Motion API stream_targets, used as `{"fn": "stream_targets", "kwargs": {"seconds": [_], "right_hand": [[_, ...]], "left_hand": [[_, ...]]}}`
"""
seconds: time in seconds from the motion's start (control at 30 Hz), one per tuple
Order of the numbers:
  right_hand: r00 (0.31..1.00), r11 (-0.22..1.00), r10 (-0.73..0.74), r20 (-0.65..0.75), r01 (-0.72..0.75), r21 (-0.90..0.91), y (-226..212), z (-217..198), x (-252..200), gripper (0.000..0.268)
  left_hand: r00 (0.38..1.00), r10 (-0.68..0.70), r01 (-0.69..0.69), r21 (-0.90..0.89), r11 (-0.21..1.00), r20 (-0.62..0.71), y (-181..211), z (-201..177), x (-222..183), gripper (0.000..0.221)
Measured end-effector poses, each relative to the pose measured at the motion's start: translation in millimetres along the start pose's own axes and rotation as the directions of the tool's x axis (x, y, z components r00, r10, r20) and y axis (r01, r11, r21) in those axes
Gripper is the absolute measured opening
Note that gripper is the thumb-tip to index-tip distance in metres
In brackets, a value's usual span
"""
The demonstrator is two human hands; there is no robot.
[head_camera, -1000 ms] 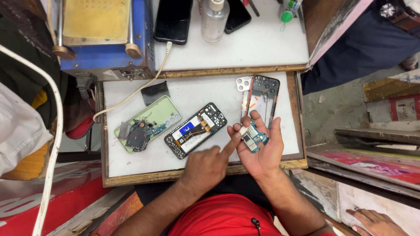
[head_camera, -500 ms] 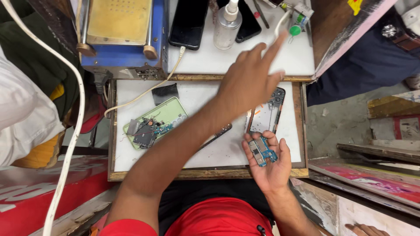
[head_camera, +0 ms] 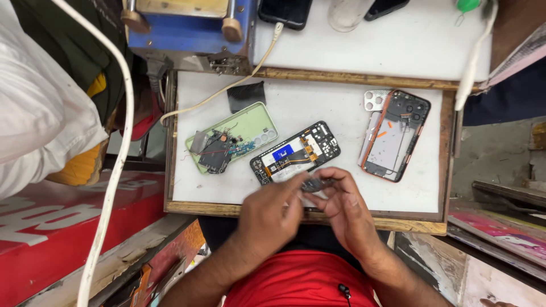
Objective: The person handles a disassembled smartphone, removes a small component from the motherboard, and places it on the workbench. The person then reattaches the component to the motherboard and adjusts the ribbon cables.
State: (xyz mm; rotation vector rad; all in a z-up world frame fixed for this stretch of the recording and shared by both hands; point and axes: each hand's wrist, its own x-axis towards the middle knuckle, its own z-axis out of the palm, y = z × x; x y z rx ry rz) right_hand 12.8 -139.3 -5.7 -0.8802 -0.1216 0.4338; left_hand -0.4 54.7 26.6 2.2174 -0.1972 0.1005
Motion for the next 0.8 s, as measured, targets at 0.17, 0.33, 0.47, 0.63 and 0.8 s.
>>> {"fn": "stream_targets", "kwargs": {"seconds": [0.17, 0.33, 0.47, 0.63, 0.8], "right_hand": [[0.987, 0.773, -0.073, -0.143, -0.035, -0.634, -22.3, 2.3, -0.4, 0.045], [0.969, 0.348, -0.067, -0.237, -0.200, -0.916, -32.7, 13.9, -1.0, 0.041], [0.985, 0.157, -0.096, -0.146, -0.130, -0.979, -34.1, 24.8, 15.2, 0.045], [0.990, 0.088, -0.134, 0.042, 0.055, -0.995, -36.6, 20.4, 30.2, 0.052], [0.989, 0.043, -0.139, 0.059, 0.066, -0.997, -31.3, 15.4, 29.5, 0.062]], "left_hand": [[0.971, -0.166, 0.128, -0.213, 0.969, -0.173, -37.4, -21.1, 12.7, 0.017], [0.967, -0.182, 0.137, -0.236, 0.962, -0.179, -42.5, -21.6, 17.6, 0.015], [0.916, -0.400, 0.387, -0.253, 0.887, 0.000, -35.6, -15.1, 14.9, 0.016], [0.910, -0.406, 0.405, -0.378, 0.833, 0.081, -23.4, 5.7, -3.7, 0.016], [0.892, -0.429, 0.425, -0.584, 0.692, 0.141, -37.9, 14.7, -6.7, 0.014]]}}
